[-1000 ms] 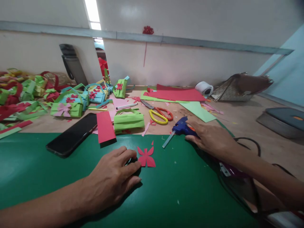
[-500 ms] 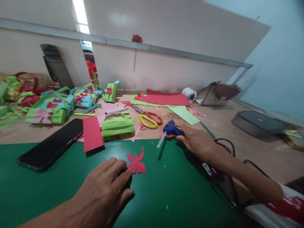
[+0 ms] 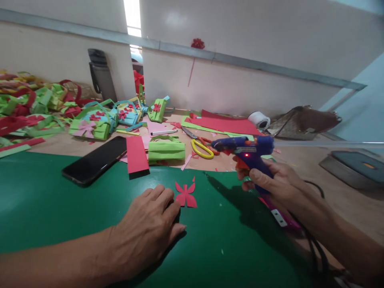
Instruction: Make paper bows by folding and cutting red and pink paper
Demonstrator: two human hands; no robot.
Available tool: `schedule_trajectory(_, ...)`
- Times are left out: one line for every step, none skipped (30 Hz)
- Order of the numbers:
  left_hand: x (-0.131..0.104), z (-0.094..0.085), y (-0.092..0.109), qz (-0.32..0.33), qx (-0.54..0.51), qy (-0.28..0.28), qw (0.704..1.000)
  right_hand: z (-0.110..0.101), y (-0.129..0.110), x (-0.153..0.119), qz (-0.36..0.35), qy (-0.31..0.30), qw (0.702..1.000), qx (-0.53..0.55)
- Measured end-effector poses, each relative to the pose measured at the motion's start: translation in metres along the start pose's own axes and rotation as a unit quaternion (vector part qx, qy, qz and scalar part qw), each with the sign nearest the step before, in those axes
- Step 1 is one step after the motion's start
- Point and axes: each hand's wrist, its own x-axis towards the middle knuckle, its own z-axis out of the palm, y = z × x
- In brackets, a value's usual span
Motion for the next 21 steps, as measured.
schedule_trajectory(0.0,0.0,0.001,-0.002,-0.002,-0.005,1.0,0.003,0.003,-0.001,-0.016,-0.012,1.0,0.011)
schedule_trajectory(0.001,0.0,0.001,-0.003,-0.005,-0.01,1.0,0.005,0.006,-0.003,-0.028,-0.035,0.999,0.028)
schedule_trajectory(0.001,0.0,0.001,-0.003,-0.009,-0.016,1.0,0.007,0.009,-0.005,-0.033,-0.063,0.996,0.056)
schedule_trajectory(0.002,0.0,0.002,-0.003,-0.015,-0.021,1.0,0.009,0.012,-0.007,-0.025,-0.09,0.991,0.09)
schedule_trajectory(0.002,0.0,0.002,-0.003,-0.018,-0.025,1.0,0.01,0.014,-0.009,-0.013,-0.118,0.985,0.126)
schedule_trajectory(0.003,0.0,0.002,-0.002,-0.02,-0.026,0.999,0.01,0.015,-0.011,-0.002,-0.141,0.978,0.153)
schedule_trajectory(0.003,0.0,0.002,-0.001,-0.021,-0.027,0.999,0.011,0.015,-0.013,0.005,-0.158,0.973,0.166)
schedule_trajectory(0.003,0.001,0.002,0.0,-0.02,-0.025,0.999,0.01,0.014,-0.015,0.006,-0.167,0.972,0.166)
schedule_trajectory(0.003,0.001,0.002,0.001,-0.018,-0.024,1.0,0.01,0.012,-0.016,0.006,-0.175,0.972,0.154)
schedule_trajectory(0.003,0.001,0.002,0.003,-0.018,-0.023,1.0,0.009,0.01,-0.017,0.004,-0.181,0.974,0.139)
schedule_trajectory(0.004,0.001,0.002,0.005,-0.018,-0.023,1.0,0.008,0.008,-0.019,0.003,-0.188,0.974,0.129)
schedule_trajectory(0.004,0.001,0.002,0.005,-0.021,-0.024,0.999,0.007,0.006,-0.02,0.002,-0.194,0.974,0.122)
schedule_trajectory(0.004,0.0,0.003,0.003,-0.023,-0.026,0.999,0.006,0.005,-0.022,0.004,-0.202,0.972,0.117)
schedule_trajectory(0.004,0.0,0.003,0.002,-0.025,-0.027,0.999,0.006,0.005,-0.023,0.007,-0.208,0.971,0.115)
schedule_trajectory(0.005,-0.001,0.004,0.0,-0.028,-0.028,0.999,0.005,0.006,-0.025,0.01,-0.213,0.971,0.111)
schedule_trajectory(0.005,-0.001,0.004,-0.002,-0.03,-0.029,0.999,0.005,0.006,-0.027,0.015,-0.221,0.97,0.103)
schedule_trajectory(0.005,-0.002,0.004,-0.005,-0.032,-0.03,0.999,0.005,0.007,-0.029,0.019,-0.231,0.968,0.096)
schedule_trajectory(0.006,-0.002,0.004,-0.004,-0.032,-0.03,0.999,0.005,0.007,-0.03,0.023,-0.24,0.967,0.087)
schedule_trajectory(0.006,-0.002,0.004,-0.004,-0.032,-0.027,0.999,0.005,0.008,-0.032,0.022,-0.248,0.965,0.078)
schedule_trajectory(0.006,-0.002,0.004,-0.003,-0.029,-0.024,0.999,0.004,0.008,-0.033,0.018,-0.247,0.966,0.07)
schedule_trajectory(0.007,-0.001,0.004,-0.002,-0.026,-0.02,0.999,0.004,0.009,-0.035,0.01,-0.238,0.969,0.068)
